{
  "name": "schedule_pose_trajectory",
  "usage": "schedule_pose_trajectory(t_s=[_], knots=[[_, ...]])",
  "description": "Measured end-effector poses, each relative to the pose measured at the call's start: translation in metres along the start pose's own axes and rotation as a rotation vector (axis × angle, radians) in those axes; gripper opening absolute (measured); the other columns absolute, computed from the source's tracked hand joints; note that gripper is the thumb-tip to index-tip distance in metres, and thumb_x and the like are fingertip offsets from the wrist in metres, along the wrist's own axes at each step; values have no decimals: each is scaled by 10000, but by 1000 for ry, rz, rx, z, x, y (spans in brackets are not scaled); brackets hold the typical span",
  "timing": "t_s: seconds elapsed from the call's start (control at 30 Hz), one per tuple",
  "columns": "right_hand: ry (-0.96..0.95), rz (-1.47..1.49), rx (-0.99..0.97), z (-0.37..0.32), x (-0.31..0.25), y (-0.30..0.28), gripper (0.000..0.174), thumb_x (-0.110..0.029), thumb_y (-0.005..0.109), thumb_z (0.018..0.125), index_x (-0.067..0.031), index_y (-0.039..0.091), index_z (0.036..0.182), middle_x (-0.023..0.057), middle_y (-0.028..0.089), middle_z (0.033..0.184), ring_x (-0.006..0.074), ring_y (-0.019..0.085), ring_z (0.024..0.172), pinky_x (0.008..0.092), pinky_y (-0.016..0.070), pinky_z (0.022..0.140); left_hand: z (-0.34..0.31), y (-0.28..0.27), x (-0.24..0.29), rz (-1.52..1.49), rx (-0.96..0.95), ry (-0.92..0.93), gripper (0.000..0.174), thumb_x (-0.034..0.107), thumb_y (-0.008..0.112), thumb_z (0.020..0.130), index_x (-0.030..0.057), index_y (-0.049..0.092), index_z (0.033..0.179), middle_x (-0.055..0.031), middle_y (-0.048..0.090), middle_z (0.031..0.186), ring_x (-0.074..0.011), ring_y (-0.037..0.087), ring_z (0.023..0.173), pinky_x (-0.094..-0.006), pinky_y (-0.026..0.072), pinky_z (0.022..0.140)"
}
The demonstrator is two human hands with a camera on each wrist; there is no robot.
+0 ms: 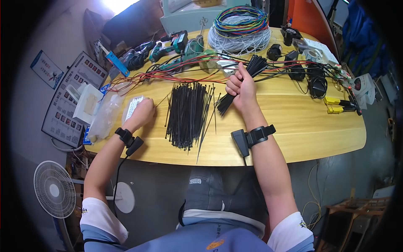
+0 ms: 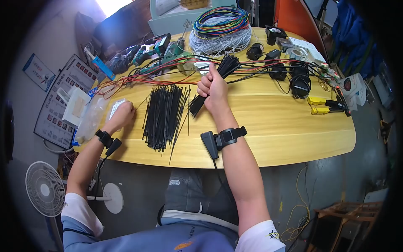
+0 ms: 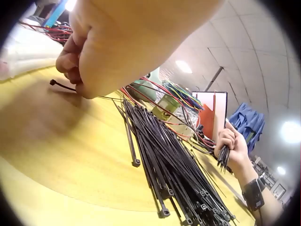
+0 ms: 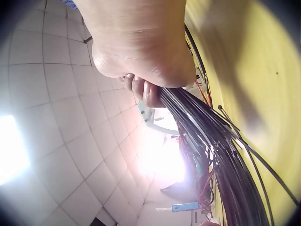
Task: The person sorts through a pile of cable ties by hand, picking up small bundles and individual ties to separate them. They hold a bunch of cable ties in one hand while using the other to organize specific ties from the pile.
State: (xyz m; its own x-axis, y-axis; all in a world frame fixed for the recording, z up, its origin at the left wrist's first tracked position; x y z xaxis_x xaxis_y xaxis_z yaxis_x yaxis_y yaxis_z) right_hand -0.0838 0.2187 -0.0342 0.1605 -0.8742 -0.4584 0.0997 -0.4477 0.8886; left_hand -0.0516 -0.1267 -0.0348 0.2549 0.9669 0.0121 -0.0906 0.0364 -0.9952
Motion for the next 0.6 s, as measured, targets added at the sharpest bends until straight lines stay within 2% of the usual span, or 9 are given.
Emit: schedule_pose_trajectory(t_s=[0.13, 0.23, 0.33, 0.43, 0.53, 0.6], knots=[[-5, -27, 20, -1, 0, 1, 423, -385, 504, 1016, -180, 362, 674, -76, 208, 493, 68, 190, 388, 249, 171, 382, -11, -19, 25, 206, 59, 227, 118, 27, 571, 825, -76, 564, 883, -275, 614, 868, -425, 623, 845, -482, 508, 733], [-23, -41, 28, -1, -1, -3, 422, -381, 511, 1013, -180, 358, 675, -76, 212, 495, 67, 192, 391, 250, 173, 385, 0, -37, -3, 293, 15, 85, 142, 5, 544, 838, -63, 532, 962, -266, 591, 878, -418, 620, 851, -480, 506, 739], [-25, -43, 33, 1, -2, -1, 425, -384, 517, 1010, -178, 358, 674, -76, 207, 496, 65, 194, 392, 244, 177, 390, 4, -98, -2, 357, 146, 63, 173, -7, 525, 848, -47, 512, 1016, -246, 571, 896, -408, 616, 857, -477, 503, 748], [-17, -52, 24, 1, 0, 0, 425, -391, 521, 1008, -178, 358, 678, -76, 209, 497, 64, 197, 393, 241, 177, 391, 15, -135, -21, 325, 304, 177, 154, -21, 524, 845, -38, 531, 997, -226, 567, 920, -404, 609, 876, -477, 494, 757], [-28, -38, 20, 2, 1, -2, 415, -383, 573, 980, -155, 377, 695, -70, 224, 503, 69, 207, 398, 258, 180, 395, 28, -159, -30, 387, 329, 101, 130, -41, 531, 831, -40, 555, 959, -208, 565, 938, -402, 600, 900, -471, 491, 762], [-34, -42, 21, 2, 1, -3, 409, -376, 582, 976, -155, 380, 698, -70, 225, 504, 70, 208, 399, 260, 179, 397, 28, -164, -8, 330, 301, 198, 116, -44, 535, 825, -44, 568, 936, -199, 559, 943, -397, 595, 908, -465, 491, 764]])
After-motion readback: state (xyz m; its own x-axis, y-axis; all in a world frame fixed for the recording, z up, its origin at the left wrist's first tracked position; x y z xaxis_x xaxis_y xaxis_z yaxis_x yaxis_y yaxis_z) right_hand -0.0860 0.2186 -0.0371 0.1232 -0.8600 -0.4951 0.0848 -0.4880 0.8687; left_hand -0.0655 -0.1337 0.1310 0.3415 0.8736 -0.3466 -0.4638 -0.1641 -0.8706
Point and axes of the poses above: each hand's wrist, its own z-axis towards the middle knuckle, its own y-axis out of the palm, x = y × z, the point moved 6 cm from there along z, towards the middle knuckle
